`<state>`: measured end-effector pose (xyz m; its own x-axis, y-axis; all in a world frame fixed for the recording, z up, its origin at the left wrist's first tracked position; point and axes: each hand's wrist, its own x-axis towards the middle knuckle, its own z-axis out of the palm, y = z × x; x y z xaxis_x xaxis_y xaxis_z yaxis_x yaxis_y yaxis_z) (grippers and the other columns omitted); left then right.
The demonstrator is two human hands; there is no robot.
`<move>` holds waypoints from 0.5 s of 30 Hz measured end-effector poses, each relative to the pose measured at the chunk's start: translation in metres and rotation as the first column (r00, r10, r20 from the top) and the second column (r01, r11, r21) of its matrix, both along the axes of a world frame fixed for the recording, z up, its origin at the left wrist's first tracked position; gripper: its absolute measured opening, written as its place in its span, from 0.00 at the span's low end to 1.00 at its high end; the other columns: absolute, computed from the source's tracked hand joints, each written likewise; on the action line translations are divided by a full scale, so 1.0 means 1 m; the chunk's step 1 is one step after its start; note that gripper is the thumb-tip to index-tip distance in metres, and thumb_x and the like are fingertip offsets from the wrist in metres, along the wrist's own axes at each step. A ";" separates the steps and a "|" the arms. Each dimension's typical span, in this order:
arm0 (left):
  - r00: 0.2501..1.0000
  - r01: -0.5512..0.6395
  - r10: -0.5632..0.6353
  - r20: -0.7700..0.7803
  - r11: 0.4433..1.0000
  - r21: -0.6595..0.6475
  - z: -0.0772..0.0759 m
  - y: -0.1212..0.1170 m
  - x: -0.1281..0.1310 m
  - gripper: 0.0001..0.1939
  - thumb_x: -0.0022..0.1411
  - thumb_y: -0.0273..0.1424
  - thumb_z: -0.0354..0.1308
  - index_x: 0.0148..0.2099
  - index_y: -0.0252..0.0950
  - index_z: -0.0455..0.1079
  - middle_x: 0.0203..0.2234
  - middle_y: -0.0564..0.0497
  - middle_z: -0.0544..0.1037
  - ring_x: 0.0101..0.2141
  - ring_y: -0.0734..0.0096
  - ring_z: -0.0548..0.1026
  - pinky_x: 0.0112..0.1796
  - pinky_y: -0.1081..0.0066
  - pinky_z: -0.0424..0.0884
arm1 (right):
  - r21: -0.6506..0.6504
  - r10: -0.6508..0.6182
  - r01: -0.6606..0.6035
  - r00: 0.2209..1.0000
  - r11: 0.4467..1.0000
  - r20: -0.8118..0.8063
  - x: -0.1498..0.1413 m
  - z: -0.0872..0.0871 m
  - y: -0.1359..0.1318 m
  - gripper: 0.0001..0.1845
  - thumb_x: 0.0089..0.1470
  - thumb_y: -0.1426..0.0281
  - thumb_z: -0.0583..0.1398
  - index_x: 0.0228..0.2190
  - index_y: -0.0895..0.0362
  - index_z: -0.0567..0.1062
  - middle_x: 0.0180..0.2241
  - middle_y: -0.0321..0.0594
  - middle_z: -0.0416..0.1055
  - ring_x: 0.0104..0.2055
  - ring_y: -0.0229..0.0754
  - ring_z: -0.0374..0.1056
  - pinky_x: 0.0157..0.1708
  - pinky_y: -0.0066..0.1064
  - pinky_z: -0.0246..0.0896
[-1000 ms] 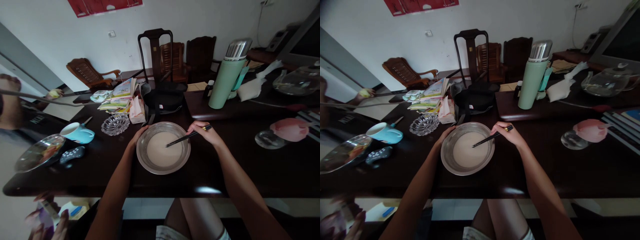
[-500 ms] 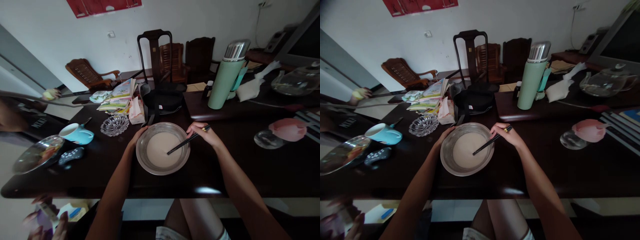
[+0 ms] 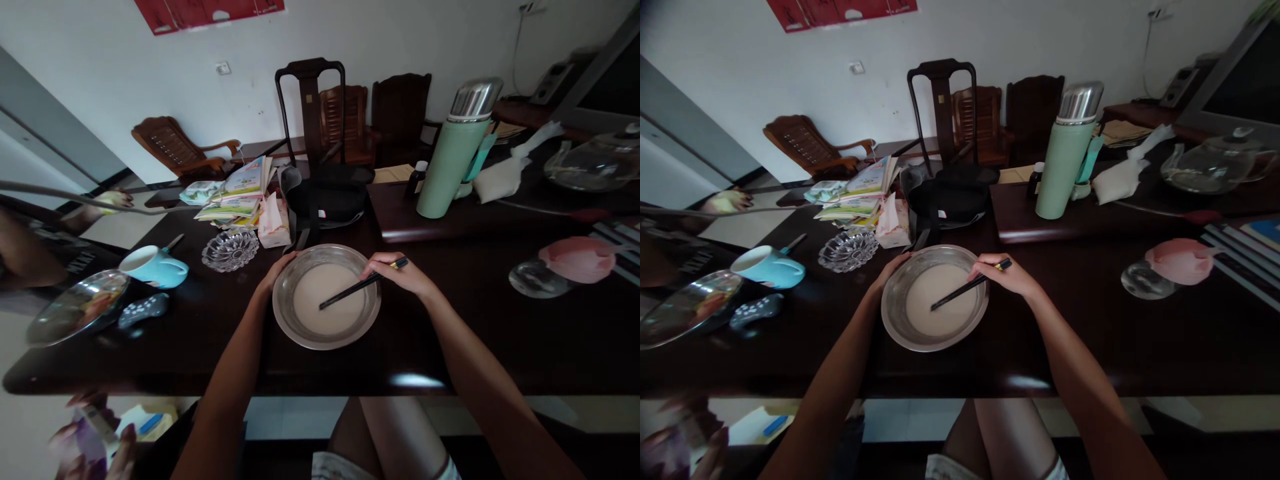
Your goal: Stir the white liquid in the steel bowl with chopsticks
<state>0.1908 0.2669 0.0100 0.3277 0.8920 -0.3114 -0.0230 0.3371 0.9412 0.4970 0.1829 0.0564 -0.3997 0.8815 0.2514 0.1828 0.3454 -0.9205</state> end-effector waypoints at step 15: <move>0.984 0.126 -0.108 -0.145 0.985 0.119 0.001 -0.001 -0.004 0.34 0.50 0.53 0.47 0.59 0.52 0.57 0.52 0.69 0.66 0.62 0.64 0.41 0.59 0.57 0.52 | 0.087 -0.070 0.068 0.997 0.994 0.021 0.002 0.000 0.000 0.16 0.57 0.61 0.55 0.29 0.56 0.78 0.31 0.40 0.77 0.36 0.43 0.73 0.37 0.31 0.64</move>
